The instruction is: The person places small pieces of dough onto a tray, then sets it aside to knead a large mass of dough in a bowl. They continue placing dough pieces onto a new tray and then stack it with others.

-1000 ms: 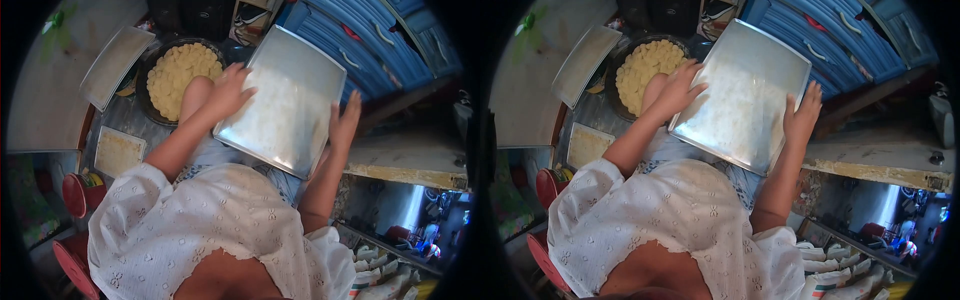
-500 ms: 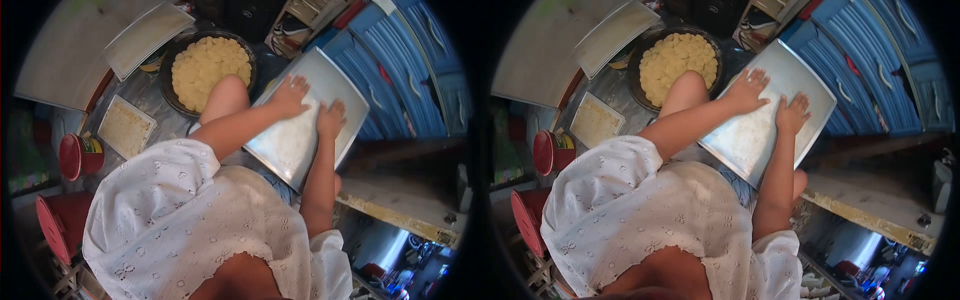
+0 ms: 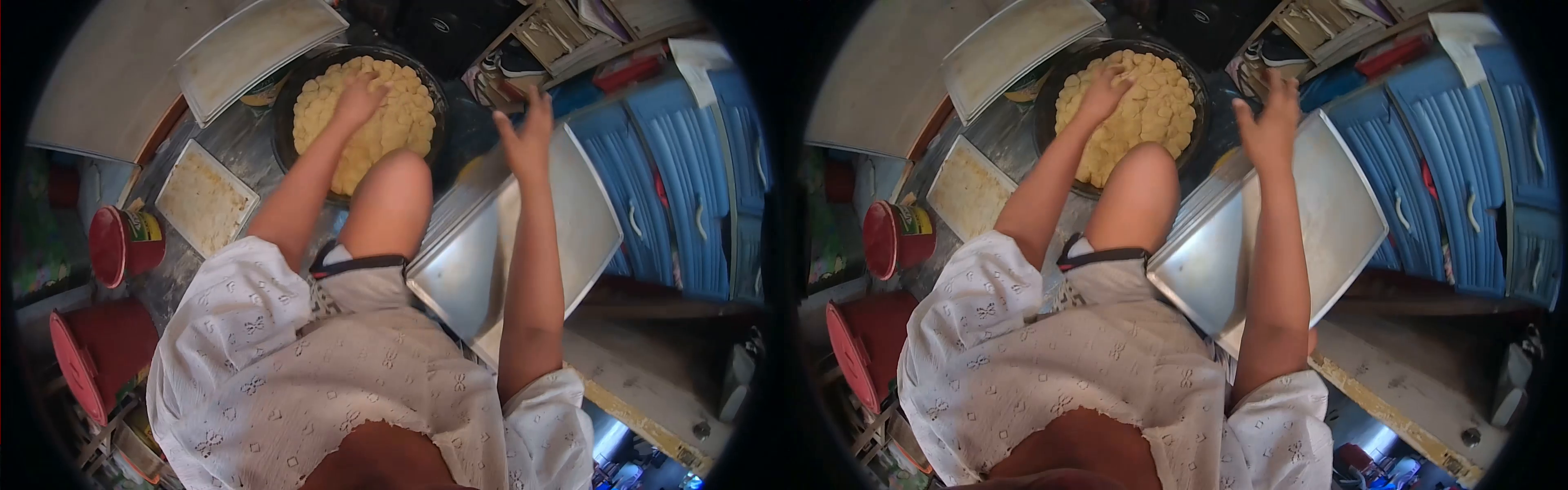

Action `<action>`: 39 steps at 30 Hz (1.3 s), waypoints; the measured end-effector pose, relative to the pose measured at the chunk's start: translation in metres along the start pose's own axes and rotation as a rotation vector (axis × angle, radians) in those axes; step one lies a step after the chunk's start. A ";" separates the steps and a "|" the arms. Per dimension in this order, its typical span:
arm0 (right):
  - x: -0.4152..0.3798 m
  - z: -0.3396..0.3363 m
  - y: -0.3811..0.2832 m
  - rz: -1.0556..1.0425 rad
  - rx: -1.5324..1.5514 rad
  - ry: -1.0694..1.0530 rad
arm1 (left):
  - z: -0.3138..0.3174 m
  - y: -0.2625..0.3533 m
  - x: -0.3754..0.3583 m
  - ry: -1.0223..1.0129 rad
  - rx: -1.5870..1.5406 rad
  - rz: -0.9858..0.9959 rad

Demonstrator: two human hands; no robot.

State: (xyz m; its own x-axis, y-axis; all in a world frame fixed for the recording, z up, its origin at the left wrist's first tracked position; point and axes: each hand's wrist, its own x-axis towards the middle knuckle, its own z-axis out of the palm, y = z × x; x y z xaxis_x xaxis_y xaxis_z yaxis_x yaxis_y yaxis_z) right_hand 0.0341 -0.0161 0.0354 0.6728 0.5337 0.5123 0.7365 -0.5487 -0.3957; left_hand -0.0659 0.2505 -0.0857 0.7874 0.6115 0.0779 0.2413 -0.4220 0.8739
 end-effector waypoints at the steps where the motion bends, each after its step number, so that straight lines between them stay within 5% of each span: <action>1: 0.016 0.025 -0.001 -0.025 -0.023 -0.052 | -0.006 -0.026 0.014 0.004 -0.002 -0.007; 4: 0.053 0.116 0.004 -0.037 -0.110 -0.274 | -0.014 -0.086 0.041 -0.055 0.297 -0.052; 12: 0.027 0.319 0.043 0.450 -0.025 -1.037 | 0.029 -0.172 0.091 -0.327 0.522 -0.075; 16: -0.009 0.340 0.074 0.376 0.140 -1.156 | 0.078 -0.207 0.106 -0.434 0.444 -0.075; 20: -0.012 0.350 0.131 0.352 -0.049 -1.328 | 0.126 -0.220 0.117 -0.352 0.369 0.007; 25: -0.028 0.356 0.158 0.449 -0.042 -0.879 | 0.159 -0.222 0.095 -0.145 0.637 0.099; 27: -0.033 0.364 0.147 0.447 -0.090 -0.863 | 0.157 -0.217 0.080 -0.094 0.726 0.152; 31: -0.028 0.352 0.093 0.438 -0.351 -0.975 | 0.141 -0.197 0.060 -0.323 0.708 0.135; 33: -0.036 0.360 0.107 0.428 -0.200 -1.006 | 0.140 -0.192 0.057 -0.435 0.716 0.119; 36: -0.049 0.373 0.135 0.389 0.118 -0.929 | 0.137 -0.202 0.060 -0.312 0.444 -0.002; 38: -0.033 0.362 0.114 0.353 -0.285 -0.793 | 0.136 -0.212 0.058 -0.037 0.748 0.059; 39: -0.032 0.363 0.113 0.393 -0.291 -0.757 | 0.140 -0.219 0.055 -0.056 0.743 0.053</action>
State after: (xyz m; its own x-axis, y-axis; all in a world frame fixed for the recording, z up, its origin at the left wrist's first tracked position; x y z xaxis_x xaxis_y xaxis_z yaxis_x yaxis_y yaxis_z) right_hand 0.1212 0.1385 -0.3021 0.8141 0.4977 -0.2993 0.4660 -0.8674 -0.1747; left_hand 0.0038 0.2825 -0.3396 0.8317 0.5509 0.0694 0.5060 -0.8034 0.3138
